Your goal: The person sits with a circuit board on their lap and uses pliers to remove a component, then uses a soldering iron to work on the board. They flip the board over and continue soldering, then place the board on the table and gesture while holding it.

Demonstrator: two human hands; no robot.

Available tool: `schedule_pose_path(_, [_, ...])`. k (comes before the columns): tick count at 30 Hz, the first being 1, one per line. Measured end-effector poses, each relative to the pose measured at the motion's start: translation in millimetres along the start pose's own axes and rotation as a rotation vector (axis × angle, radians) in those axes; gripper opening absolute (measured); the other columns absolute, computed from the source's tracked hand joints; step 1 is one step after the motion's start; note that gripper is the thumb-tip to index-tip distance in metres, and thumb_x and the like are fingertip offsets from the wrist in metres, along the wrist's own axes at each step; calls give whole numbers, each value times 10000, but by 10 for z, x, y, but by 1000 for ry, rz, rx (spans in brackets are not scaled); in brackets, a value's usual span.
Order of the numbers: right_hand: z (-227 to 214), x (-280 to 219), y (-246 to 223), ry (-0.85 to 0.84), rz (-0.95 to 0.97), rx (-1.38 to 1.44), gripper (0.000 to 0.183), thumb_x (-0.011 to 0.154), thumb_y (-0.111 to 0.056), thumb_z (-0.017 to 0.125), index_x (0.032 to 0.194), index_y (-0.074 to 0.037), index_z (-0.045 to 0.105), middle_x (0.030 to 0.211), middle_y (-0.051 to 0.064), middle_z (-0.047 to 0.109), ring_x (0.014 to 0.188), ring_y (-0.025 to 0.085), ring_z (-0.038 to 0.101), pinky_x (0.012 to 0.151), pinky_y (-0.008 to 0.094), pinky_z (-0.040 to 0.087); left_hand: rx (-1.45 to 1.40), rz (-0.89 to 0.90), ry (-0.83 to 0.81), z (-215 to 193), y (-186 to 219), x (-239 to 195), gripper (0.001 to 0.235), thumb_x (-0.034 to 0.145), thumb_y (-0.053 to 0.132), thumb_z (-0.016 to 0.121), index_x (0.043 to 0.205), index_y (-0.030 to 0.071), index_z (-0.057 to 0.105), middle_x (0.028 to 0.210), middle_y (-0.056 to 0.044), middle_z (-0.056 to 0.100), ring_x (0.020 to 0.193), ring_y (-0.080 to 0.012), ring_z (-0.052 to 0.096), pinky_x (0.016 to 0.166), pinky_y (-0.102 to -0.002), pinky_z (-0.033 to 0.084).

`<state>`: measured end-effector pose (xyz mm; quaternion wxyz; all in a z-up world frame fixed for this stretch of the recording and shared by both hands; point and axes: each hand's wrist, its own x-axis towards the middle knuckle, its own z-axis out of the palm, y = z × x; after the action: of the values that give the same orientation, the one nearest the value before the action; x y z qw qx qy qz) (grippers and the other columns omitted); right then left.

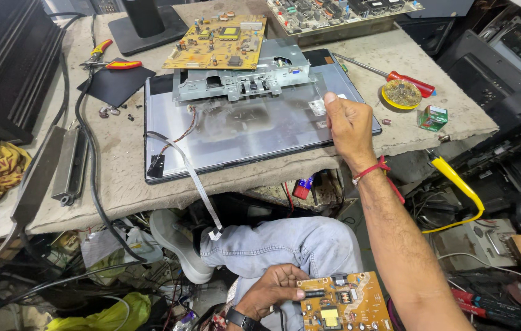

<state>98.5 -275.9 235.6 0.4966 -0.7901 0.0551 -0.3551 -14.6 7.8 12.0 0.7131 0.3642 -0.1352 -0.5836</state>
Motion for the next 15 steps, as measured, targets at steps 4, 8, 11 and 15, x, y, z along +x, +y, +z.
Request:
schedule_pose_path(4, [11, -40, -98, 43, -62, 287, 433, 1066, -371, 660, 839, -2, 657, 756, 41, 629, 680, 116, 571, 645, 269, 464, -8, 35, 0, 1, -68, -99, 360, 861, -48, 764, 1198, -73, 641, 1115, -152, 742, 1004, -168, 729, 944, -297, 599])
schedule_pose_path(8, [-286, 106, -190, -32, -279, 512, 468, 1044, -432, 685, 1130, 26, 643, 1035, 135, 688, 867, 195, 667, 780, 284, 539, 51, 46, -4, -45, -15, 26, 359, 908, -56, 762, 1246, -85, 645, 1108, -171, 734, 981, -170, 715, 908, -290, 585])
schedule_pose_path(11, [-426, 6, -192, -10, -291, 522, 433, 1036, -422, 628, 1031, 10, 600, 929, 121, 626, 780, 190, 603, 729, 297, 497, -23, 12, 8, -87, -106, -81, 362, 864, -53, 755, 1208, -66, 644, 1109, -147, 745, 986, -164, 730, 929, -294, 599])
schedule_pose_path(15, [-777, 31, -547, 126, -450, 480, 417, 1025, -409, 552, 898, -12, 541, 787, 102, 544, 663, 184, 517, 661, 314, 441, 35, 9, 14, -104, -49, 1, 353, 868, -51, 766, 1200, -70, 649, 1098, -145, 747, 998, -159, 730, 934, -290, 602])
